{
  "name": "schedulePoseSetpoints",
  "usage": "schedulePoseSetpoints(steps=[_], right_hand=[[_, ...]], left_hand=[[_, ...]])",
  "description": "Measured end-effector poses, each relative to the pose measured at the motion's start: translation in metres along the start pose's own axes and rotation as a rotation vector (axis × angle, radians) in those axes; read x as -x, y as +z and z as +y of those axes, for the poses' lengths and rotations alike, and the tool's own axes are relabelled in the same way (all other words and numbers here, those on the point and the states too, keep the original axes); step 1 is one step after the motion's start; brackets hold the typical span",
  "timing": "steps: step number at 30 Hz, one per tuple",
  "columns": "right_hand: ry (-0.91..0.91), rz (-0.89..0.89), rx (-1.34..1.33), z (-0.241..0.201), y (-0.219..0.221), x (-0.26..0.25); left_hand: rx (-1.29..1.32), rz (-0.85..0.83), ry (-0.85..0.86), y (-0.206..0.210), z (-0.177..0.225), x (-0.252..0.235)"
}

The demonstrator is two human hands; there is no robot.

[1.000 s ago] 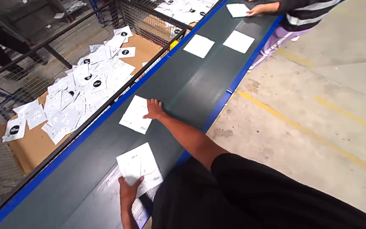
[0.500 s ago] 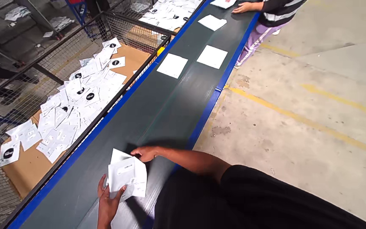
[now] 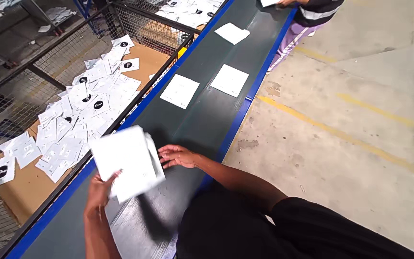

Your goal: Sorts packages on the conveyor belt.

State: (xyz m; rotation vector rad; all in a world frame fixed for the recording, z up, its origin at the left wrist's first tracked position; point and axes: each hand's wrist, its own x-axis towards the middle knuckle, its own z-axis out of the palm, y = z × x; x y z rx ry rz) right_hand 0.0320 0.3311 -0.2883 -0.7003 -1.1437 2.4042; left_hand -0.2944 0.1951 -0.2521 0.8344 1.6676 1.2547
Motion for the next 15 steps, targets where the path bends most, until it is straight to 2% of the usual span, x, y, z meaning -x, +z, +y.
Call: schedulePoseSetpoints(steps=[1,4,6,8,11,13,15], right_hand=[[-0.051,0.105,0.135,-0.005,-0.006,-0.013],[-0.19,0.406,0.846,-0.013,-0.045,-0.058],[-0.205,0.549,1.174,-0.02,-0.079,-0.091],[-0.133,0.665,1.354,-0.026,-0.108,-0.118],[-0.043,0.649,1.547,-0.01,-0.126,-0.137],[-0.171,0.554,1.719,0.007,-0.114,-0.135],[-0.329,0.38,1.808,0.023,-0.092,-0.121]], left_hand=[[0.074,0.125,0.026,-0.006,0.011,-0.028],[0.157,0.248,-0.028,-0.02,0.032,-0.086],[0.111,0.269,-0.045,0.004,0.032,-0.1],[0.034,0.183,-0.06,0.045,0.015,-0.093],[0.019,0.044,-0.196,0.103,-0.027,-0.056],[0.12,0.039,-0.3,0.13,-0.054,-0.029],[0.294,0.1,-0.38,0.15,-0.068,-0.003]])
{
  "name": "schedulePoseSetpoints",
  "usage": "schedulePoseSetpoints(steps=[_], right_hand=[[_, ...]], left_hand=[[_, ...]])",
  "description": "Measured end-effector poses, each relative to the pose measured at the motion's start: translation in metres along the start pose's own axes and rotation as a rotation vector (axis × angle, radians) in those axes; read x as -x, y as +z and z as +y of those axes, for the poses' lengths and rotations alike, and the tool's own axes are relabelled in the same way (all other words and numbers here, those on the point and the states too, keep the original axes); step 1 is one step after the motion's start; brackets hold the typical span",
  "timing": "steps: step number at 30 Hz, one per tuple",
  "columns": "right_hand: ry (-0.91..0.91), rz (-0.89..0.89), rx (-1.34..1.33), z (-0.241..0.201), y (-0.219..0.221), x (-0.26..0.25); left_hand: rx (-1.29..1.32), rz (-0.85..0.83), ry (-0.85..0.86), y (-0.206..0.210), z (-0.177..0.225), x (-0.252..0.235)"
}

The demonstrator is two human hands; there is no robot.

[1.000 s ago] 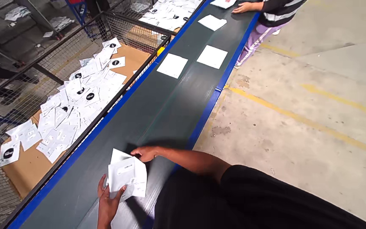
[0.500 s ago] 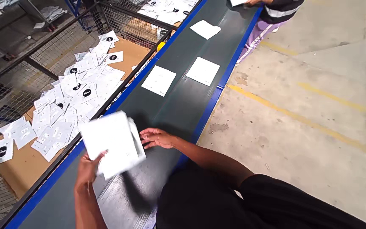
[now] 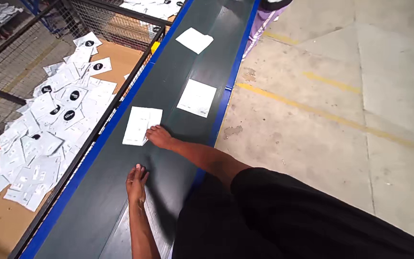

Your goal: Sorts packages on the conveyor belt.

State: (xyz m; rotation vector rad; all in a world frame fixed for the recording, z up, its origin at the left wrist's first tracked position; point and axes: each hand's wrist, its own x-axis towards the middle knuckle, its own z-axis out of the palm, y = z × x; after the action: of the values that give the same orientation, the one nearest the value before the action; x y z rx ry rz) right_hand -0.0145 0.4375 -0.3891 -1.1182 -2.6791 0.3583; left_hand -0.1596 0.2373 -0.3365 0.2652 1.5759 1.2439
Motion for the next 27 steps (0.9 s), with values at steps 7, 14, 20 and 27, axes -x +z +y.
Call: schedulePoseSetpoints(steps=[7,14,20,27], right_hand=[[-0.346,-0.099,-0.575,-0.118,-0.051,0.118],[-0.001,-0.684,-1.029,-0.023,-0.119,0.061],[0.359,0.137,-1.483,0.12,-0.242,-0.045],[0.783,0.261,-0.863,0.213,-0.196,-0.07]], left_hand=[[0.243,0.211,0.054,-0.029,-0.024,0.059],[0.073,-0.211,0.105,-0.069,0.012,0.078],[-0.171,-0.079,0.214,-0.023,0.008,0.034],[-1.144,0.007,0.54,0.028,-0.047,0.022]])
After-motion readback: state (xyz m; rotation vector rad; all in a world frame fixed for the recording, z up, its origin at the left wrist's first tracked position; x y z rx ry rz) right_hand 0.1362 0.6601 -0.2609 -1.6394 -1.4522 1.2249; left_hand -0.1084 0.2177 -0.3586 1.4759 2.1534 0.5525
